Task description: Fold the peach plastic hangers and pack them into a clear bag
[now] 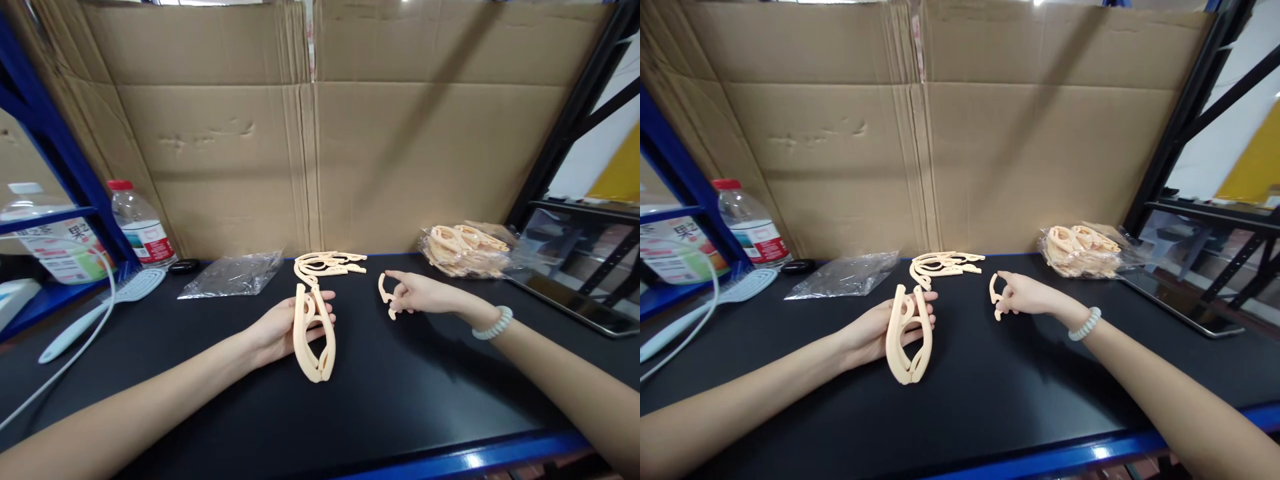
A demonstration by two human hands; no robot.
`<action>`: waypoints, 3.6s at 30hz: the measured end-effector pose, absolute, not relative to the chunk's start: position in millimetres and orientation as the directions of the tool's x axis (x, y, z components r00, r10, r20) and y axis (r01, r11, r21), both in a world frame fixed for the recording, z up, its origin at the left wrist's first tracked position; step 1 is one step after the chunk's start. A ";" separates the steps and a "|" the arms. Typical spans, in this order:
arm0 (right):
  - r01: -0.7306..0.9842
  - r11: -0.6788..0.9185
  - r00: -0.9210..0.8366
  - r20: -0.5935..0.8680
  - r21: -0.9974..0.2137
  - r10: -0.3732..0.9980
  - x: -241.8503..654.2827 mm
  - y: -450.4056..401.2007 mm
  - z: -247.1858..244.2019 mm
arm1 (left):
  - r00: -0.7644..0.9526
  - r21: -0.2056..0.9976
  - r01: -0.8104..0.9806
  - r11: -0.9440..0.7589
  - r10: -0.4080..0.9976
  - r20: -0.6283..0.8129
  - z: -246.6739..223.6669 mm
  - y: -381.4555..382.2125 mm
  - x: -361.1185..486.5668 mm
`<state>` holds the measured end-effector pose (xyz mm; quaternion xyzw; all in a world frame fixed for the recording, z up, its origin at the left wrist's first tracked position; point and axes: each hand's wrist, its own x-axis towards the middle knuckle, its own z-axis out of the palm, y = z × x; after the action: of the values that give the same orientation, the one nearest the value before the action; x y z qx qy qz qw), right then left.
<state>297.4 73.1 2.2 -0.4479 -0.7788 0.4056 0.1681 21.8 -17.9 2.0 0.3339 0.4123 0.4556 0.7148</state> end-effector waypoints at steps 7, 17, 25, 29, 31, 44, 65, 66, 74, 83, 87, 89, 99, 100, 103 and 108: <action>0.697 0.564 -0.468 0.315 -0.443 0.826 287.7 49.1 9.9 | 0.188 0.859 -0.400 0.319 0.946 -0.263 3.7 -16.2 24.5; 0.231 0.972 -0.872 0.452 0.037 0.190 233.8 -18.1 -4.8 | 0.199 0.824 -0.463 0.327 0.944 -0.263 5.9 -22.5 26.7; 0.240 0.955 -0.858 0.498 0.172 0.126 234.3 -14.1 -9.0 | 0.331 0.967 -0.197 0.160 0.939 -0.088 -3.1 -36.1 31.5; 0.302 0.898 -0.841 0.533 0.322 0.091 232.8 -12.6 -16.2 | 0.333 0.994 -0.070 0.080 0.941 -0.053 -7.6 -37.9 30.9; 0.328 0.864 -0.835 0.544 0.381 0.077 233.2 -11.8 -19.1 | 0.317 0.997 -0.056 0.054 0.948 -0.033 -8.0 -38.8 31.1; 0.572 0.715 -0.780 0.537 0.402 0.323 234.4 -4.4 -19.1 | 0.185 0.979 -0.201 -0.017 0.981 0.055 -11.8 -42.7 34.3; 0.439 0.898 -0.585 0.754 -0.014 0.298 283.4 29.0 28.9 | 0.105 0.957 -0.256 0.135 0.988 -0.111 -4.4 -37.3 28.3; 0.438 0.899 -0.606 0.733 -0.018 0.310 285.9 31.9 31.0 | 0.102 0.957 -0.255 0.137 0.988 -0.114 -4.2 -37.2 27.9; 0.337 0.931 -0.886 0.287 -0.138 0.363 273.2 34.4 6.1 | 0.108 0.955 -0.255 0.150 0.986 -0.126 -2.7 -36.7 28.8; 0.565 0.794 -0.769 0.207 -0.224 0.605 295.4 45.5 18.5 | 0.125 0.953 -0.256 0.162 0.983 -0.134 -0.7 -37.4 29.1; 0.534 0.800 -0.790 0.175 -0.274 0.587 300.6 58.5 13.2 | 0.124 0.952 -0.260 0.164 0.983 -0.135 -0.6 -37.4 28.4; 0.522 0.806 -0.792 0.192 -0.277 0.579 302.0 62.9 11.0 | 0.116 0.953 -0.257 0.163 0.984 -0.137 -0.8 -37.2 28.3; 0.437 0.892 -0.827 0.340 -0.115 0.448 267.2 24.0 9.4 | 0.114 0.958 -0.237 0.161 0.984 -0.137 2.0 -38.3 31.2; 0.426 0.899 -0.839 0.330 -0.100 0.433 265.0 24.0 7.6 | 0.113 0.959 -0.234 0.161 0.984 -0.138 2.2 -38.4 31.5; 0.437 0.892 -0.834 0.318 -0.117 0.451 267.0 32.7 2.8 | 0.111 0.960 -0.227 0.164 0.984 -0.141 2.2 -38.3 32.2; 0.434 0.888 -0.806 0.375 -0.154 0.458 272.6 38.5 0.2 | 0.135 0.968 -0.212 0.135 0.985 -0.108 -0.1 -38.4 32.2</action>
<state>272.6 38.5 0.2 -0.2349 -0.9498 0.0302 0.2047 32.2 -38.4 -0.1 0.4397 0.4397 0.4891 0.6117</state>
